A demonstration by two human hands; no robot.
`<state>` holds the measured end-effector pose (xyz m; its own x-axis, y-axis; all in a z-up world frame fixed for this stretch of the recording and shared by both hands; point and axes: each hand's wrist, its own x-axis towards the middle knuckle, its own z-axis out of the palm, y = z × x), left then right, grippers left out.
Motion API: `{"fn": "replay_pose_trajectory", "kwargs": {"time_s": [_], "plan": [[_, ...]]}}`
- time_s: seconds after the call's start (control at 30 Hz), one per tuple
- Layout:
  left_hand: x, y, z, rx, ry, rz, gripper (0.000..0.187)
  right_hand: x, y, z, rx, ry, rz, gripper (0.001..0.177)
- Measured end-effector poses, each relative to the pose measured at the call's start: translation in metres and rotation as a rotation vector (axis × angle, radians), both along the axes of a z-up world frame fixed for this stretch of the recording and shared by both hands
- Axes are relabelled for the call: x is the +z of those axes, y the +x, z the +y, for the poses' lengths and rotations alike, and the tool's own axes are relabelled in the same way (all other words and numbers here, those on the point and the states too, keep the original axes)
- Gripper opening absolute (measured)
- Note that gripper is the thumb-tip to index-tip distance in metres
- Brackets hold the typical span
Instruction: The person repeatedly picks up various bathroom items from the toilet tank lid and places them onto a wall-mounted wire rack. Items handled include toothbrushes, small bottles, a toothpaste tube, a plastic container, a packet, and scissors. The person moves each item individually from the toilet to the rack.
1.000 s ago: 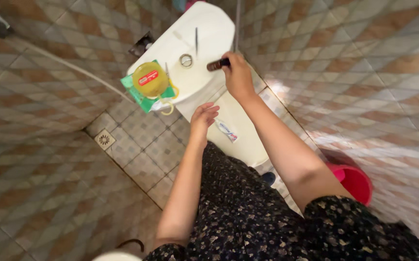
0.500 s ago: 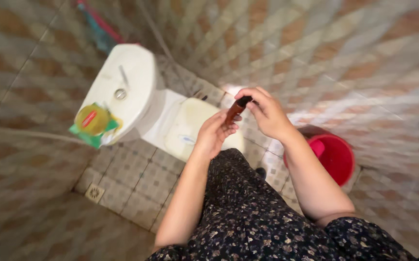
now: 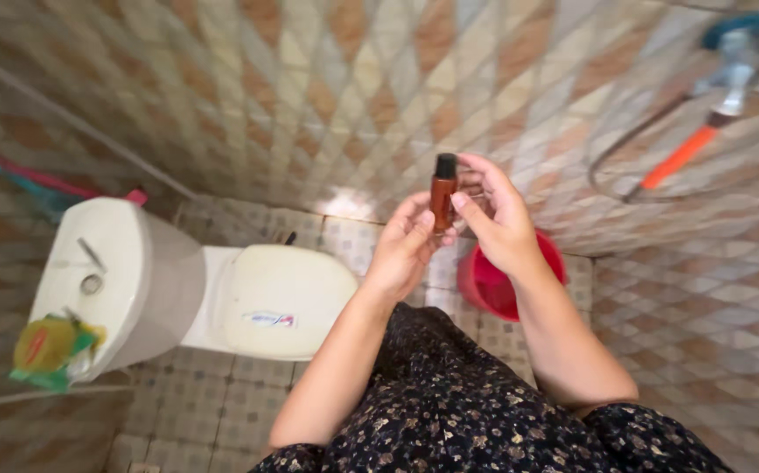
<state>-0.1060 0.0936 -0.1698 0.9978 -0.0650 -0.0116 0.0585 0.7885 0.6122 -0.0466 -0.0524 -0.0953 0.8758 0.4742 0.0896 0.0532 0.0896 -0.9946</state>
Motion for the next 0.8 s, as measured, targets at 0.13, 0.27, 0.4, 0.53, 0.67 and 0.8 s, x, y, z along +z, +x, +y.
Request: {"fn": "replay_pose_trajectory", "kwargs": {"time_s": [0.13, 0.27, 0.4, 0.53, 0.67, 0.8], "plan": [[0.018, 0.021, -0.06, 0.284, 0.287, -0.127, 0.037, 0.011, -0.001, -0.049, -0.134, -0.201, -0.275, 0.037], [0.029, 0.03, -0.109, 0.405, 0.349, -0.173, 0.039, 0.016, -0.003, -0.08, -0.218, -0.162, -0.368, 0.036], [0.042, 0.042, -0.136, 0.476, 0.437, -0.237, 0.04, 0.018, 0.004, -0.094, -0.284, 0.004, -0.282, 0.04], [0.065, 0.057, -0.135, 0.481, 0.539, -0.299, 0.043, 0.031, 0.017, -0.096, -0.346, 0.065, -0.317, 0.032], [0.095, 0.077, -0.122, 0.441, 0.568, -0.376, 0.044, 0.062, 0.034, -0.09, -0.346, 0.171, -0.308, 0.037], [0.127, 0.106, -0.118, 0.315, 0.392, -0.496, 0.049, 0.108, 0.059, -0.094, -0.438, 0.139, -0.418, 0.038]]}}
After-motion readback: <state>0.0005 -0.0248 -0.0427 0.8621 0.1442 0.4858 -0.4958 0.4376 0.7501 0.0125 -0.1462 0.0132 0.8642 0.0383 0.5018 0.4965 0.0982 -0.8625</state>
